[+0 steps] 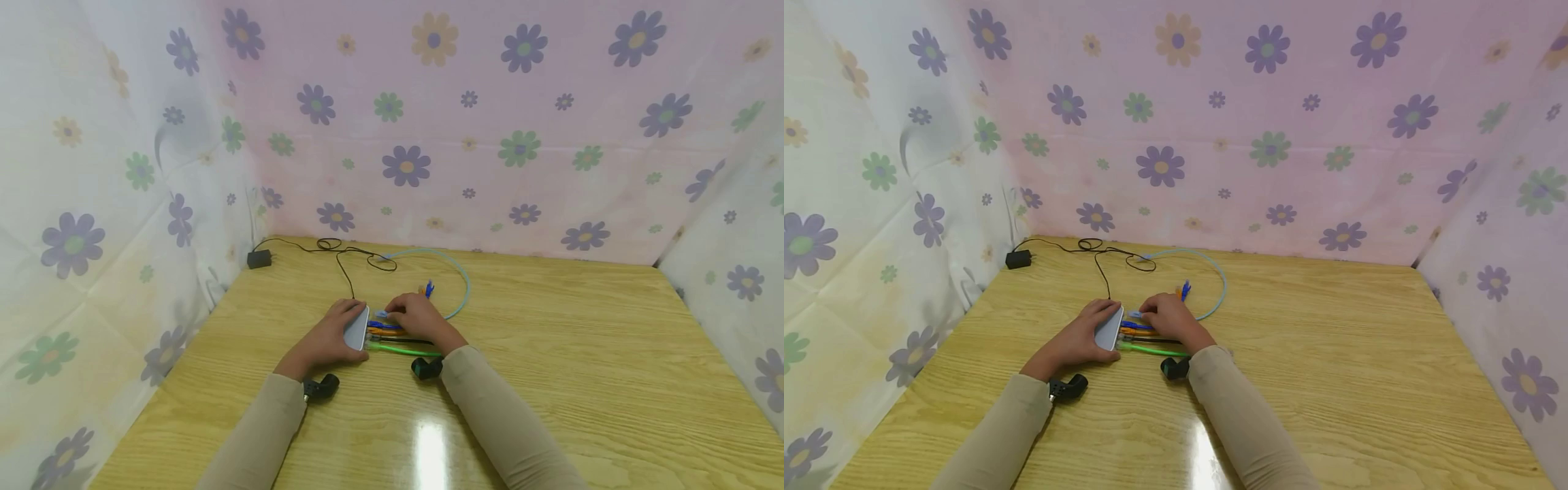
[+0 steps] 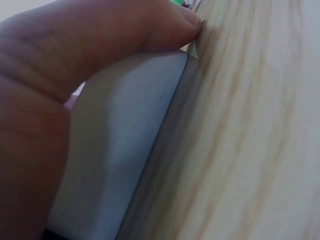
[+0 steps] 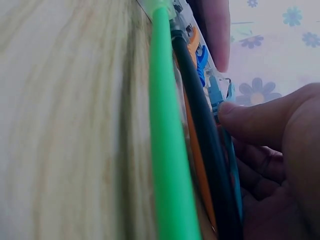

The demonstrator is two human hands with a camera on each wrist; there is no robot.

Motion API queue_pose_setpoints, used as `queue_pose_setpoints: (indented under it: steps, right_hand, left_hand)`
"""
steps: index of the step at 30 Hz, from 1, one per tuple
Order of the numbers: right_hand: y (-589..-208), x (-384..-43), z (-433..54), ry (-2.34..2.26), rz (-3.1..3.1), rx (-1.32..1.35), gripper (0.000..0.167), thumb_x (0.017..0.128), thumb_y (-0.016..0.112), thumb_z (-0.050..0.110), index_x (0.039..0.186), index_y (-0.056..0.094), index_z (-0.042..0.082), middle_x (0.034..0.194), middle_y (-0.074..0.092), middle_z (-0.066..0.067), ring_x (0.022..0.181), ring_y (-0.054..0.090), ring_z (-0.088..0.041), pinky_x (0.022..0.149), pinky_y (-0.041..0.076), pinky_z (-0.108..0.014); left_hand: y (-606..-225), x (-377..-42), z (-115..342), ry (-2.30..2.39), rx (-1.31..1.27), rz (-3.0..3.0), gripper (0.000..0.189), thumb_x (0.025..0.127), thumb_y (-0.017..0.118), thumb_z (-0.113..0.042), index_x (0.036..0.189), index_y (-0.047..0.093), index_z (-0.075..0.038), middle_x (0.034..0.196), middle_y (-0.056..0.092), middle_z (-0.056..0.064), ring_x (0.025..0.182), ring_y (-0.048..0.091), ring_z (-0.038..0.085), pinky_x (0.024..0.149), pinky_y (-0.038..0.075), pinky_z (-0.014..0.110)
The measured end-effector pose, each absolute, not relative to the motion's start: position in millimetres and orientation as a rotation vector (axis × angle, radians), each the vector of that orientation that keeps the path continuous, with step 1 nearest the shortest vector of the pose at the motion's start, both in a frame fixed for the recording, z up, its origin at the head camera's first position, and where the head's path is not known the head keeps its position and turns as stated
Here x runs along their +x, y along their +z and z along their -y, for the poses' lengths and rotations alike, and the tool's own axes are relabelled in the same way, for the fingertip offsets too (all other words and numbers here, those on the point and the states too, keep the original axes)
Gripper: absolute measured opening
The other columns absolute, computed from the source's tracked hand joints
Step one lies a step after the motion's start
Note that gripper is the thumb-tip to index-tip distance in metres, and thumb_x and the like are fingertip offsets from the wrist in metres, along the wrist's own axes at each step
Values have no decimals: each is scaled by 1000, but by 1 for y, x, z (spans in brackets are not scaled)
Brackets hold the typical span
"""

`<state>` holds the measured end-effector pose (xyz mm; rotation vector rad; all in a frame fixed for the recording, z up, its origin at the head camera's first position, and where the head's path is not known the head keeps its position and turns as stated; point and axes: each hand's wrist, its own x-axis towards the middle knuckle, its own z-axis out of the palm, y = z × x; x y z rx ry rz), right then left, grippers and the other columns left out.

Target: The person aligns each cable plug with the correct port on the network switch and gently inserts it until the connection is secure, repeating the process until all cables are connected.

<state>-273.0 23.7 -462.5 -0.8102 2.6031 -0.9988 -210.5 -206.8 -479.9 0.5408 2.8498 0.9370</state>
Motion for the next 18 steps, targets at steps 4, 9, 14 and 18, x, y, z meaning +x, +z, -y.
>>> queue_pose_setpoints:
  steps: [4,9,14,18]
  right_hand:
    - [-463,-271,-23,-985,-2612,-845,21,97,59,21,110,72,12,107,70,-3,96,65,-17,85,51,-36]
    - [-466,-270,-20,-966,-2630,-852,21,97,59,21,111,72,13,107,70,-3,95,65,-16,84,52,-34]
    - [-466,-269,-18,-951,-2653,-846,22,97,59,21,112,72,12,108,70,-3,96,65,-16,84,52,-34]
    - [-464,-267,-16,-943,-2661,-849,22,97,58,20,112,72,12,108,70,-3,95,65,-17,84,52,-35]
  left_hand:
    - [-480,-211,207,928,554,-2857,103,69,82,-46,154,30,-17,157,28,2,138,31,25,94,42,42]
    - [-480,-210,207,903,554,-2866,103,69,81,-47,154,30,-17,157,28,2,144,25,27,98,41,44]
    - [-480,-210,207,900,559,-2867,103,69,81,-46,154,30,-18,157,28,2,144,24,27,97,42,44]
    - [-480,-211,207,904,565,-2867,102,69,81,-47,154,30,-18,157,28,2,145,23,27,97,42,44]
